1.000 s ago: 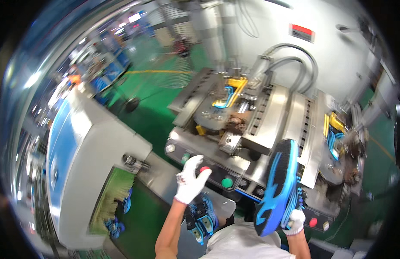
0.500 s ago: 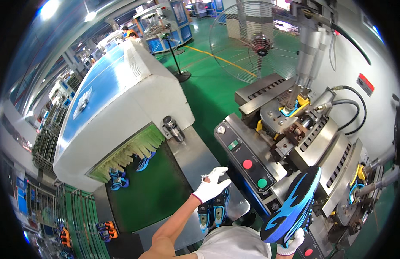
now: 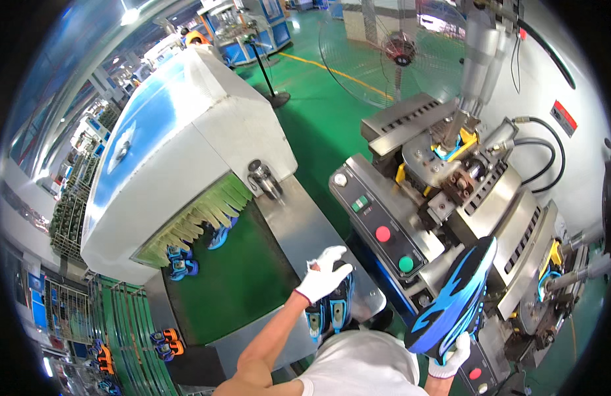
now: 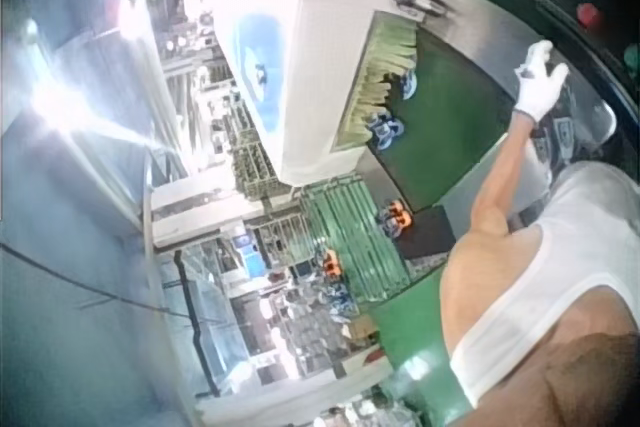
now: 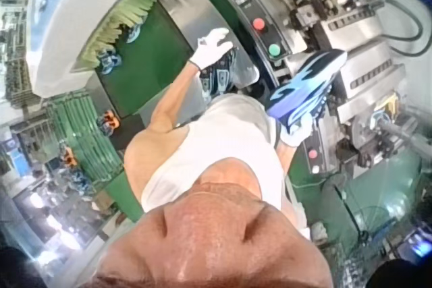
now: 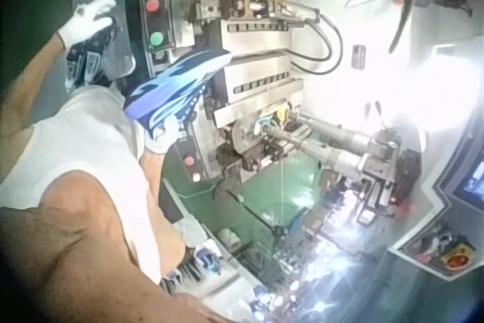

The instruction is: The person picks up shoes from a conveyor belt, places them into a lasting machine for processing, and then moves the finished shoes to a different transport rack.

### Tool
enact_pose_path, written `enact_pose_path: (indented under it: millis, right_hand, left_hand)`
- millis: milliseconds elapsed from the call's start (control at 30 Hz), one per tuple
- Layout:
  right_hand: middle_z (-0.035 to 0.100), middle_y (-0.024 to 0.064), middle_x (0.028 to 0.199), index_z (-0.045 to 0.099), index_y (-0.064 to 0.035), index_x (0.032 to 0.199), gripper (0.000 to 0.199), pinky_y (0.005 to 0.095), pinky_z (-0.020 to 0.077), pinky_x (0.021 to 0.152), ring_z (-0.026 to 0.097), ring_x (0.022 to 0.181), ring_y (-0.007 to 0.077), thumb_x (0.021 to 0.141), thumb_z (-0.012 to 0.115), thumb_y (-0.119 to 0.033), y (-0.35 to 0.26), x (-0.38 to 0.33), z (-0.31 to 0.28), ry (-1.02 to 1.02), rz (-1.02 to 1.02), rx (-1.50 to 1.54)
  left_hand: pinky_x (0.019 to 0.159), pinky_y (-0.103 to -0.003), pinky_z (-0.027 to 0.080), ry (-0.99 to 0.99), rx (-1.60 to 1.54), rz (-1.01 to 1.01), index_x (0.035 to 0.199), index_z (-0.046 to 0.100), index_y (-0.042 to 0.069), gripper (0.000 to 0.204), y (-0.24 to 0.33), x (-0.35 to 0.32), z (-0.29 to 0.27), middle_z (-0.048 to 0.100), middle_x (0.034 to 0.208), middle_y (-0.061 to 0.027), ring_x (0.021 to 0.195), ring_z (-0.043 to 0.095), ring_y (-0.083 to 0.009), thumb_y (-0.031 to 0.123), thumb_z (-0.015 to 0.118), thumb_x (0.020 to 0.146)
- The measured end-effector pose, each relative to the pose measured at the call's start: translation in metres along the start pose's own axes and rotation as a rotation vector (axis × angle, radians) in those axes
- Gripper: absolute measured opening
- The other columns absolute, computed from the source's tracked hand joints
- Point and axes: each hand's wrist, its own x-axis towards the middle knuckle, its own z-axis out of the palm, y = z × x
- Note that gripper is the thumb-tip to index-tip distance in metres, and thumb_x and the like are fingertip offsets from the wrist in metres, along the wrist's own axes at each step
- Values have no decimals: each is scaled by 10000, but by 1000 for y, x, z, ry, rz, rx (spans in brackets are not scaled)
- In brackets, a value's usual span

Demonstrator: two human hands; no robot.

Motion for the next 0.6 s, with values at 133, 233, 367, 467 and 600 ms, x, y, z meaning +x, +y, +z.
enact_pose_path:
  millis: [133, 233, 367, 467, 600]
  right_hand:
    - [633, 94, 1263, 568, -21, 1305, 411, 395, 465, 1046, 595, 1147, 209, 979, 563, -272, -4, -8, 10, 47, -6, -7]
    - [609, 96, 1327, 545, -32, 1378, 551, 402, 441, 1079, 573, 1203, 238, 922, 580, -338, -9, -17, 16, 224, 6, -9]
    - [588, 86, 1351, 549, -28, 1359, 511, 419, 407, 1099, 545, 1236, 234, 969, 564, -357, -14, -17, -7, 100, 6, -113]
    - [607, 68, 1307, 583, -38, 1292, 429, 424, 404, 1090, 544, 1230, 213, 982, 550, -333, -12, -26, -17, 174, -39, -191]
    - [628, 70, 1172, 581, -43, 1174, 315, 410, 473, 988, 602, 1094, 211, 942, 564, -255, -16, -27, -1, 123, -26, -192]
  left_hand:
    - [1055, -401, 487, -61, 146, -19, 1369, 540, 17, 530, 19, -1, -3, 597, 1326, -176, 1240, 605, -306, 272, 718, 940]
    - [1085, -460, 429, -61, 167, -86, 1345, 548, 38, 533, 18, -15, 0, 570, 1361, -206, 1281, 548, -391, 347, 683, 932]
    - [1122, -462, 407, 307, 285, -250, 1350, 544, -7, 624, -43, -65, 25, 560, 1364, -239, 1305, 517, -404, 323, 754, 863]
    - [1127, -478, 391, 279, 317, -507, 1429, 465, 26, 748, -56, -107, 42, 511, 1429, -224, 1337, 496, -399, 376, 773, 844]
    - [1118, -530, 374, 252, 354, -565, 1482, 397, 75, 804, -88, -136, 75, 438, 1495, -188, 1353, 485, -381, 360, 784, 837]
